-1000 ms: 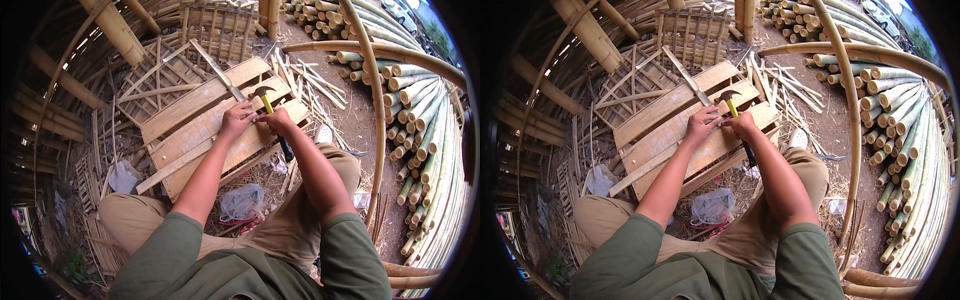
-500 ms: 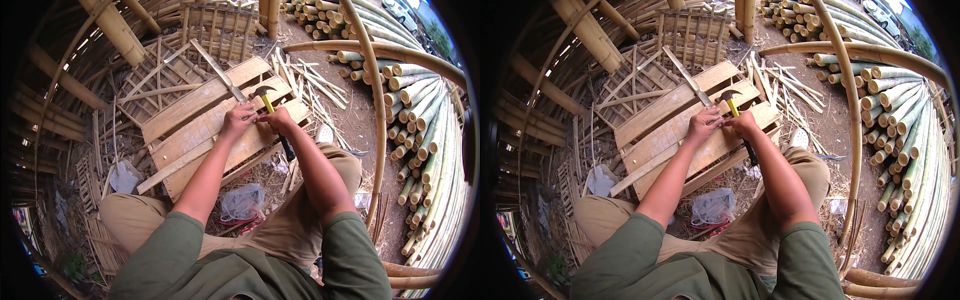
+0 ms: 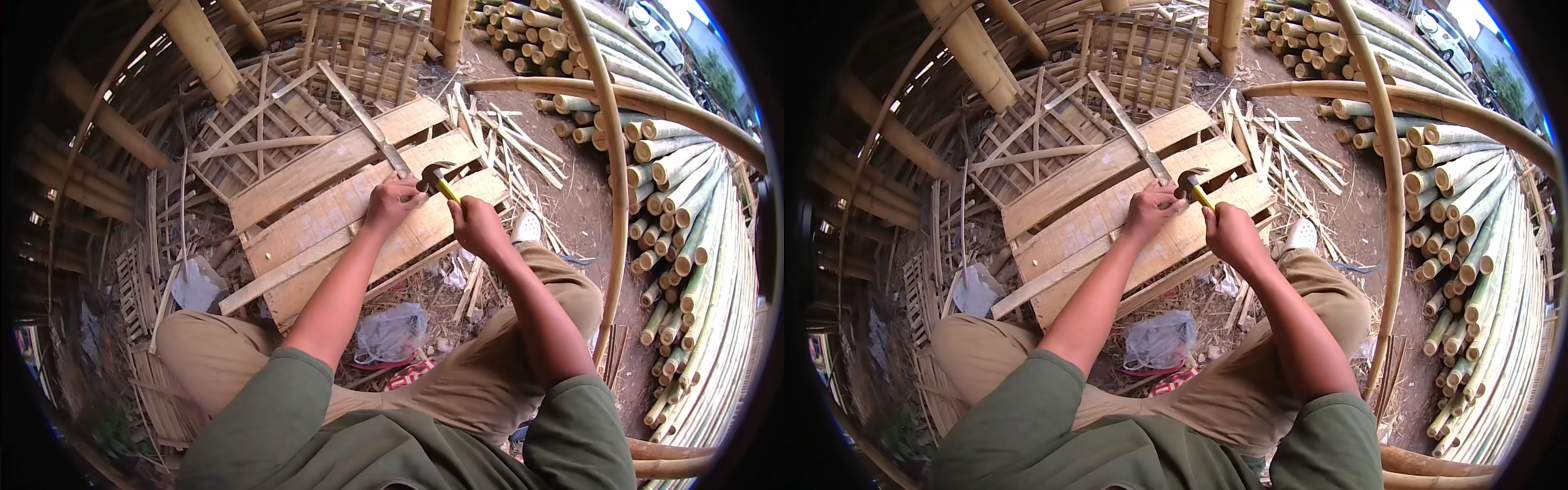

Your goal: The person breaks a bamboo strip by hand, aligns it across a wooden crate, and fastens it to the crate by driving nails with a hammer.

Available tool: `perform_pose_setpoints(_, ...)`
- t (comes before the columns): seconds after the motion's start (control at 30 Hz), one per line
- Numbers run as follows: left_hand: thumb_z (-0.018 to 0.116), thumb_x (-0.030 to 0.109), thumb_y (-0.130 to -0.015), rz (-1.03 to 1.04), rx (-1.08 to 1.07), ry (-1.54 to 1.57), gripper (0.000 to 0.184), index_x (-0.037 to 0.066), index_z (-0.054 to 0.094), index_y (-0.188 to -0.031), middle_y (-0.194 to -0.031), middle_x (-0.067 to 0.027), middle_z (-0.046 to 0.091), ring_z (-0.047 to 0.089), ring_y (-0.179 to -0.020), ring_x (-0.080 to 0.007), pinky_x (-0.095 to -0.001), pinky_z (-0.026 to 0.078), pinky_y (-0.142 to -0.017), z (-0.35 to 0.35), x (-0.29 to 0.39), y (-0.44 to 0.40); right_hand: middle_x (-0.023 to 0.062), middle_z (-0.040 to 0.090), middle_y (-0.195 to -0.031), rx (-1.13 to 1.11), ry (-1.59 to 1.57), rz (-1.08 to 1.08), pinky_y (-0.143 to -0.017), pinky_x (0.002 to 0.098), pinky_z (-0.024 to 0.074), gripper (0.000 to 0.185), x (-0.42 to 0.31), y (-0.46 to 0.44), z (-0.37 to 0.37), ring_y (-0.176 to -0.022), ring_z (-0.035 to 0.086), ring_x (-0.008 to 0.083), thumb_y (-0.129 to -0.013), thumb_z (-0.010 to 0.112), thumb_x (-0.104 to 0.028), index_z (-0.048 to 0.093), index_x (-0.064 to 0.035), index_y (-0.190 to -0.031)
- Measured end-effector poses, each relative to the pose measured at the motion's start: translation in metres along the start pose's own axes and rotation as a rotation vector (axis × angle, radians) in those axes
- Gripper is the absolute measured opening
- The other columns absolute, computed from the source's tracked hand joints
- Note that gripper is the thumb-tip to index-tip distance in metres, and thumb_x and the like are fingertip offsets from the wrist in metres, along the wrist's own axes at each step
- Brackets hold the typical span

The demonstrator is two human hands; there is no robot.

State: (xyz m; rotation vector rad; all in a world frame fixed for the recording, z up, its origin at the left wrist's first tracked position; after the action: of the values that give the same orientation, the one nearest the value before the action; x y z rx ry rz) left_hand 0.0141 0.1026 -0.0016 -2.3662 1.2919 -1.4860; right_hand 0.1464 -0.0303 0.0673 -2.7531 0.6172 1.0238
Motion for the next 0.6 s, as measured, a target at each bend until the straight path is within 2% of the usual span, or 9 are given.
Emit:
perform_pose_setpoints(0.03, 0.076, 0.015, -0.081, -0.001, 0.002, 0.001, 0.014, 0.004, 0.076, -0.089, -0.106, -0.0149, 0.072, 0.066, -0.111, -0.0278, -0.0492, 0.036, -0.112, 0.0, 0.0, 0.0, 0.0287, 0.061, -0.07, 0.011, 0.032, -0.01, -0.065, 0.052, 0.0474, 0.038, 0.0, 0.004, 0.0, -0.07, 0.061, 0.0474, -0.097, 0.055, -0.028, 0.062, 0.0049, -0.079)
perform_pose_setpoints(0.07, 0.076, 0.015, -0.081, -0.014, 0.018, -0.002, 0.013, 0.004, 0.076, -0.088, -0.11, -0.016, 0.07, 0.066, -0.111, -0.0276, -0.0479, 0.037, -0.112, 0.0, 0.0, 0.0, 0.0262, 0.058, -0.066, 0.047, 0.026, -0.042, -0.059, 0.0487, 0.044, 0.038, 0.001, 0.005, 0.0, -0.061, 0.056, 0.0441, -0.099, 0.055, -0.029, 0.059, 0.0043, -0.08)
perform_pose_setpoints(0.13, 0.077, 0.014, -0.081, -0.027, 0.035, -0.003, 0.012, 0.004, 0.076, -0.088, -0.115, -0.0171, 0.069, 0.066, -0.111, -0.0274, -0.0467, 0.037, -0.112, 0.003, -0.002, 0.001, 0.0265, 0.059, -0.066, 0.092, 0.021, -0.063, -0.059, 0.0492, 0.0441, 0.037, -0.004, 0.007, -0.004, -0.061, 0.057, 0.0449, -0.099, 0.054, -0.028, 0.059, 0.0039, -0.081)
perform_pose_setpoints(0.2, 0.077, 0.011, -0.08, 0.056, 0.062, -0.022, 0.012, 0.003, 0.076, -0.089, -0.132, -0.0201, 0.059, 0.065, -0.112, -0.029, -0.0418, 0.045, -0.106, 0.001, -0.001, 0.0, 0.0267, 0.059, -0.067, 0.136, 0.011, -0.085, -0.059, 0.0496, 0.0443, 0.036, -0.007, 0.007, -0.006, -0.062, 0.057, 0.0456, -0.099, 0.054, -0.028, 0.058, 0.0036, -0.082)
perform_pose_setpoints(0.23, 0.077, 0.011, -0.08, 0.056, 0.062, -0.024, 0.012, 0.003, 0.076, -0.089, -0.132, -0.0201, 0.059, 0.065, -0.112, -0.029, -0.0418, 0.045, -0.106, 0.001, -0.001, 0.0, 0.0271, 0.059, -0.067, 0.126, 0.031, -0.083, -0.06, 0.0506, 0.0444, 0.035, -0.007, 0.007, -0.004, -0.063, 0.058, 0.0463, -0.099, 0.054, -0.028, 0.058, 0.0034, -0.083)
perform_pose_setpoints(0.3, 0.077, 0.009, -0.077, -0.038, 0.075, 0.147, 0.012, 0.004, 0.076, -0.087, -0.143, -0.0184, 0.049, 0.065, -0.111, -0.0317, -0.0373, 0.053, -0.096, 0.004, -0.004, 0.002, 0.0275, 0.059, -0.068, 0.117, 0.047, -0.078, -0.06, 0.0516, 0.0445, 0.034, -0.002, 0.007, 0.001, -0.064, 0.058, 0.0471, -0.099, 0.053, -0.027, 0.057, 0.0032, -0.083)
perform_pose_setpoints(0.4, 0.077, 0.006, -0.077, -0.031, 0.056, 0.151, 0.012, 0.004, 0.076, -0.089, -0.147, -0.0217, 0.044, 0.064, -0.113, -0.0314, -0.0322, 0.056, -0.09, 0.004, -0.005, 0.001, 0.0277, 0.061, -0.068, 0.073, 0.132, -0.095, -0.062, 0.0556, 0.0468, 0.033, -0.001, 0.008, 0.004, -0.066, 0.061, 0.0472, -0.099, 0.051, -0.027, 0.057, 0.002, -0.085)
perform_pose_setpoints(0.5, 0.077, 0.005, -0.078, -0.011, 0.084, 0.167, 0.011, 0.004, 0.076, -0.088, -0.146, -0.0222, 0.044, 0.064, -0.114, -0.0313, -0.0324, 0.056, -0.091, 0.005, -0.005, 0.001, 0.0269, 0.061, -0.067, 0.157, 0.053, -0.116, -0.061, 0.0551, 0.0469, 0.032, -0.018, 0.01, -0.009, -0.065, 0.061, 0.0468, -0.099, 0.051, -0.027, 0.056, 0.0016, -0.085)
perform_pose_setpoints(0.6, 0.077, 0.007, -0.078, -0.035, 0.062, 0.141, 0.011, 0.004, 0.076, -0.088, -0.145, -0.0228, 0.045, 0.064, -0.114, -0.031, -0.0324, 0.055, -0.091, 0.004, -0.004, 0.002, 0.0266, 0.06, -0.066, 0.066, 0.168, -0.128, -0.059, 0.0548, 0.0468, 0.031, -0.009, 0.012, 0.003, -0.064, 0.061, 0.0464, -0.099, 0.051, -0.027, 0.055, 0.001, -0.086)
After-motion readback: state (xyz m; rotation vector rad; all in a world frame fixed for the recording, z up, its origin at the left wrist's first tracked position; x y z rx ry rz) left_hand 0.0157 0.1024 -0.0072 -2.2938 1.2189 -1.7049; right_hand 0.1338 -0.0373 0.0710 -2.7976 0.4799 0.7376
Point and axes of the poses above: each hand's wrist, its own y-axis away from the middle knuckle, its own z-axis out of the palm, x = y × z, the point moved 4 cm from there along -y, towards the middle knuckle
